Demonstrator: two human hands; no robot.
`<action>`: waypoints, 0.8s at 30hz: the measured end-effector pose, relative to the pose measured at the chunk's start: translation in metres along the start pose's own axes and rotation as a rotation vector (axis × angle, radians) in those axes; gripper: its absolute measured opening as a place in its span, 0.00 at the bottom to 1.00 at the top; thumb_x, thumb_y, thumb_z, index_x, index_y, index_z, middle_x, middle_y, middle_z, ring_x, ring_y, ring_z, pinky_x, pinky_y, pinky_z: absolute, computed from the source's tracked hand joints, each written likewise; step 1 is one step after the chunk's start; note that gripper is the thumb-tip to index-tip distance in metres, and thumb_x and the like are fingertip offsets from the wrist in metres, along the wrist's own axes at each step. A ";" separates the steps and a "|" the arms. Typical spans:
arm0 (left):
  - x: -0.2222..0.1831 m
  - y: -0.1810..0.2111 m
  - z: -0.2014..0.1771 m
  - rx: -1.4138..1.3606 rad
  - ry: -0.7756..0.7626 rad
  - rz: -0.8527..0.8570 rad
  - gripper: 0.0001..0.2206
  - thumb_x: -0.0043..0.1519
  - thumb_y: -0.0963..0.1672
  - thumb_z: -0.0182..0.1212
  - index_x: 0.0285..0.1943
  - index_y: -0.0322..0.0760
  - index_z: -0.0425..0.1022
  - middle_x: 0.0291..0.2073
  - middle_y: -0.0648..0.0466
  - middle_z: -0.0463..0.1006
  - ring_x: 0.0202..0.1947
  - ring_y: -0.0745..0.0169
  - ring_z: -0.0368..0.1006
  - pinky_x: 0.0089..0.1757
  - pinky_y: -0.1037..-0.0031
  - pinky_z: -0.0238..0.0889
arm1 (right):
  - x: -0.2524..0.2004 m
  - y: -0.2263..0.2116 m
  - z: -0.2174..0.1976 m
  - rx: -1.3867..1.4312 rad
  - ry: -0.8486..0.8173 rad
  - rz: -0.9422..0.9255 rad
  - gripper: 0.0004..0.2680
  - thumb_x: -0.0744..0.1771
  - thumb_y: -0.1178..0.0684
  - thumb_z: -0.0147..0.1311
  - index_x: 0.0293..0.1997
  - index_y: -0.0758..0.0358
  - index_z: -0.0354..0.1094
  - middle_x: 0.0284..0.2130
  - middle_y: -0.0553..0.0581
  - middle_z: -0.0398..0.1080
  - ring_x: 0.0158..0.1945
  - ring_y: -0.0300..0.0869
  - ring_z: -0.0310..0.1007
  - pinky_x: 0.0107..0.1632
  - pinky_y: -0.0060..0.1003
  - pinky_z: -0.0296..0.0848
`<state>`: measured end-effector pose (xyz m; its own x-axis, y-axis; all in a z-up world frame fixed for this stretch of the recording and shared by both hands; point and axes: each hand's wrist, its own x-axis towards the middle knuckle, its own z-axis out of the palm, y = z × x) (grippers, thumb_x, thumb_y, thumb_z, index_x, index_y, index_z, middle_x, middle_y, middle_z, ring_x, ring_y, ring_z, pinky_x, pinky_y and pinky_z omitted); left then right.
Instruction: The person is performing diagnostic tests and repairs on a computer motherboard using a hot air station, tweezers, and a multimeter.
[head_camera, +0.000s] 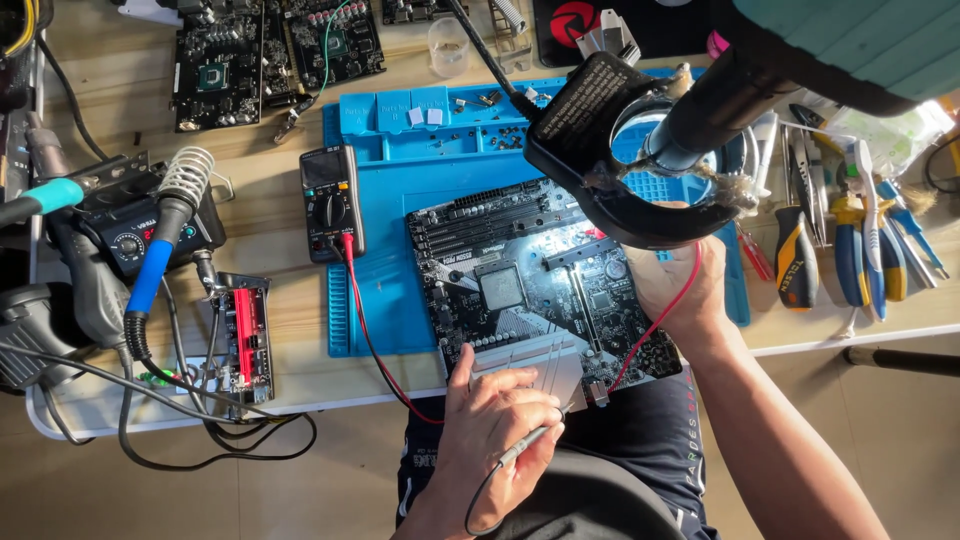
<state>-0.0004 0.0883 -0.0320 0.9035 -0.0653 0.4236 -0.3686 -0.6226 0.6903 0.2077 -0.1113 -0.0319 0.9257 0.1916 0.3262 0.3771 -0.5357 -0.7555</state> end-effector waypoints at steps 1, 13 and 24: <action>0.000 0.000 -0.001 0.000 -0.008 -0.001 0.05 0.71 0.43 0.65 0.50 0.45 0.73 0.47 0.60 0.87 0.60 0.53 0.79 0.74 0.33 0.33 | 0.000 0.001 0.000 0.005 0.001 0.002 0.06 0.72 0.56 0.61 0.51 0.67 0.81 0.51 0.59 0.83 0.57 0.43 0.79 0.60 0.43 0.76; 0.000 0.002 -0.003 -0.048 -0.040 -0.046 0.06 0.70 0.42 0.65 0.51 0.45 0.73 0.47 0.59 0.86 0.62 0.52 0.77 0.73 0.28 0.36 | -0.007 0.043 0.012 0.070 0.018 0.031 0.06 0.71 0.57 0.64 0.50 0.67 0.81 0.49 0.59 0.82 0.56 0.42 0.79 0.60 0.41 0.77; 0.003 0.002 -0.002 -0.034 -0.043 -0.044 0.06 0.69 0.42 0.65 0.50 0.45 0.73 0.47 0.60 0.86 0.60 0.52 0.79 0.74 0.32 0.38 | -0.008 0.043 -0.001 0.127 0.041 0.067 0.05 0.71 0.59 0.66 0.50 0.67 0.81 0.48 0.58 0.82 0.54 0.41 0.79 0.59 0.39 0.77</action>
<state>0.0012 0.0883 -0.0286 0.9273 -0.0720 0.3674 -0.3349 -0.5985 0.7278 0.2166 -0.1367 -0.0658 0.9480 0.1234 0.2935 0.3174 -0.4375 -0.8413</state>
